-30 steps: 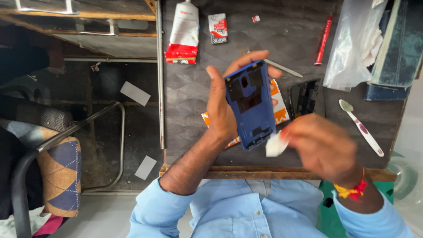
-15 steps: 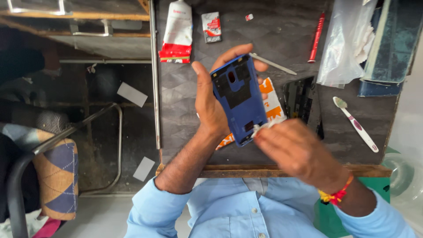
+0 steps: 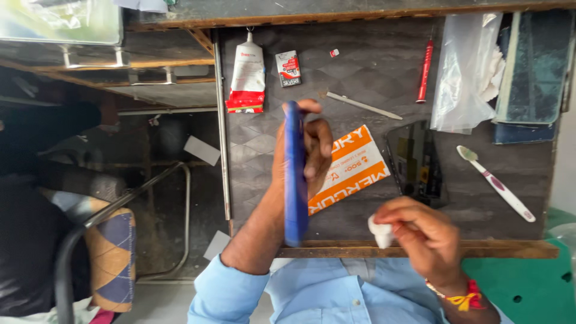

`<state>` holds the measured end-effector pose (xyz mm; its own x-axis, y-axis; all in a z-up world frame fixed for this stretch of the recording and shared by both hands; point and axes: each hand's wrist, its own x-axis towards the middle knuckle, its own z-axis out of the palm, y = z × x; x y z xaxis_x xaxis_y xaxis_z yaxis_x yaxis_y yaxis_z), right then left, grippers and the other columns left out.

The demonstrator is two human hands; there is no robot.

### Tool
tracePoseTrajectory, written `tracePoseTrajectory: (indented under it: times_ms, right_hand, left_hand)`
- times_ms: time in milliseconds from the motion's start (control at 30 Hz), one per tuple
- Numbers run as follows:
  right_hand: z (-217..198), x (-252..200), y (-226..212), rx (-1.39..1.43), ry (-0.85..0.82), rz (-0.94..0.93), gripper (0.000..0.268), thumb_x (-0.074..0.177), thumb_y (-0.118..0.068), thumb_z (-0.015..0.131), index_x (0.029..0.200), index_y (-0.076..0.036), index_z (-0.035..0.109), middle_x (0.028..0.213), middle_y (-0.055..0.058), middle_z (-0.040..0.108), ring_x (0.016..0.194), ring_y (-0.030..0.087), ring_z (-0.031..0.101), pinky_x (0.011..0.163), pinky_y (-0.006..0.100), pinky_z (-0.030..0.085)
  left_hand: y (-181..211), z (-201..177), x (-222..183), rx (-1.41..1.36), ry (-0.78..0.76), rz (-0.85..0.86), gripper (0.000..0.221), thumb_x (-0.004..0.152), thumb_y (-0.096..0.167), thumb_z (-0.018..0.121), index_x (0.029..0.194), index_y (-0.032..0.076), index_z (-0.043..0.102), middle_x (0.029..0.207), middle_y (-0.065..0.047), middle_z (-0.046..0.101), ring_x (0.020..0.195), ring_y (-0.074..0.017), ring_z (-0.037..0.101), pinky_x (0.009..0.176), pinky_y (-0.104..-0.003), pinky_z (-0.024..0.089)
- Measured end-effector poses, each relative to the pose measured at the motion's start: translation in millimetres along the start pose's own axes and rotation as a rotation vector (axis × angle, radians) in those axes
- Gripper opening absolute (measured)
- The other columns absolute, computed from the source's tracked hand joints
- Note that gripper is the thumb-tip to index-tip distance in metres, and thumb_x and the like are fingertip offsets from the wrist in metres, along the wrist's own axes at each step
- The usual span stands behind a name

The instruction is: The person cleans and wipes the internal components and the screen of a disassembled mobile phone using a toothbrush and a cloth.

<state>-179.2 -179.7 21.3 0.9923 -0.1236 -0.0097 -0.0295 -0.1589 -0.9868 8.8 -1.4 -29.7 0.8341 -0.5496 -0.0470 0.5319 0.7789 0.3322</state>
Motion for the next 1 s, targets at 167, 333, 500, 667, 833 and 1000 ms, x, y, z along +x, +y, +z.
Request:
tracePoseTrajectory:
  times_ms: [167, 333, 500, 667, 833, 1000]
  right_hand:
    - [39, 19, -24, 0.004, -0.210, -0.194, 0.013, 0.099, -0.005, 0.063, 0.108, 0.004, 0.067, 0.106, 0.015, 0.072, 0.088, 0.020, 0.070, 0.074, 0.030, 0.057]
    - [51, 25, -32, -0.061, -0.221, -0.214, 0.014, 0.099, -0.010, 0.066, 0.107, 0.002, 0.066, 0.103, 0.014, 0.072, 0.084, 0.021, 0.071, 0.072, 0.030, 0.058]
    - [57, 22, -31, -0.076, -0.239, -0.216, 0.014, 0.097, -0.009, 0.070, 0.107, 0.000, 0.067, 0.101, 0.013, 0.073, 0.084, 0.021, 0.072, 0.073, 0.031, 0.059]
    - [56, 31, -41, -0.191, -0.194, -0.368, 0.024, 0.093, -0.012, 0.077, 0.109, 0.000, 0.064, 0.109, 0.013, 0.069, 0.091, 0.024, 0.072, 0.079, 0.032, 0.060]
    - [61, 44, -47, -0.554, -0.222, -0.640, 0.061, 0.078, -0.035, 0.088, 0.119, 0.001, 0.063, 0.120, 0.015, 0.059, 0.103, 0.032, 0.064, 0.086, 0.041, 0.056]
    - [74, 49, -33, -0.632, -0.101, -0.756, 0.054, 0.074, -0.004, 0.088, 0.124, 0.000, 0.066, 0.123, 0.014, 0.058, 0.108, 0.032, 0.062, 0.090, 0.045, 0.055]
  left_hand:
    - [2, 8, -5, -0.163, -0.204, -0.203, 0.050, 0.118, 0.050, 0.039, 0.126, 0.002, 0.049, 0.070, -0.013, 0.054, 0.042, -0.0075, 0.040, 0.045, -0.020, 0.034]
    - [0, 12, 1, -0.253, -0.297, -0.225, 0.055, 0.117, 0.054, 0.031, 0.125, 0.002, 0.049, 0.072, -0.015, 0.055, 0.043, -0.0079, 0.040, 0.042, -0.020, 0.032]
    - [1, 17, -1, -0.266, -0.280, -0.260, 0.055, 0.116, 0.054, 0.029, 0.126, 0.003, 0.049, 0.071, -0.014, 0.054, 0.043, -0.0077, 0.041, 0.041, -0.020, 0.033]
    - [-1, 14, -5, -0.201, -0.299, -0.250, 0.062, 0.120, 0.058, 0.027, 0.113, 0.001, 0.050, 0.070, -0.015, 0.053, 0.046, -0.0086, 0.037, 0.048, -0.021, 0.030]
    - [-31, -2, -1, -0.099, -0.235, -0.064, 0.064, 0.116, 0.062, 0.026, 0.118, 0.003, 0.050, 0.077, -0.020, 0.058, 0.045, -0.0103, 0.039, 0.048, -0.021, 0.033]
    - [-42, -22, 12, 0.071, -0.204, 0.025, 0.060, 0.114, 0.058, 0.035, 0.134, 0.004, 0.049, 0.087, -0.022, 0.063, 0.046, -0.0143, 0.049, 0.043, -0.020, 0.040]
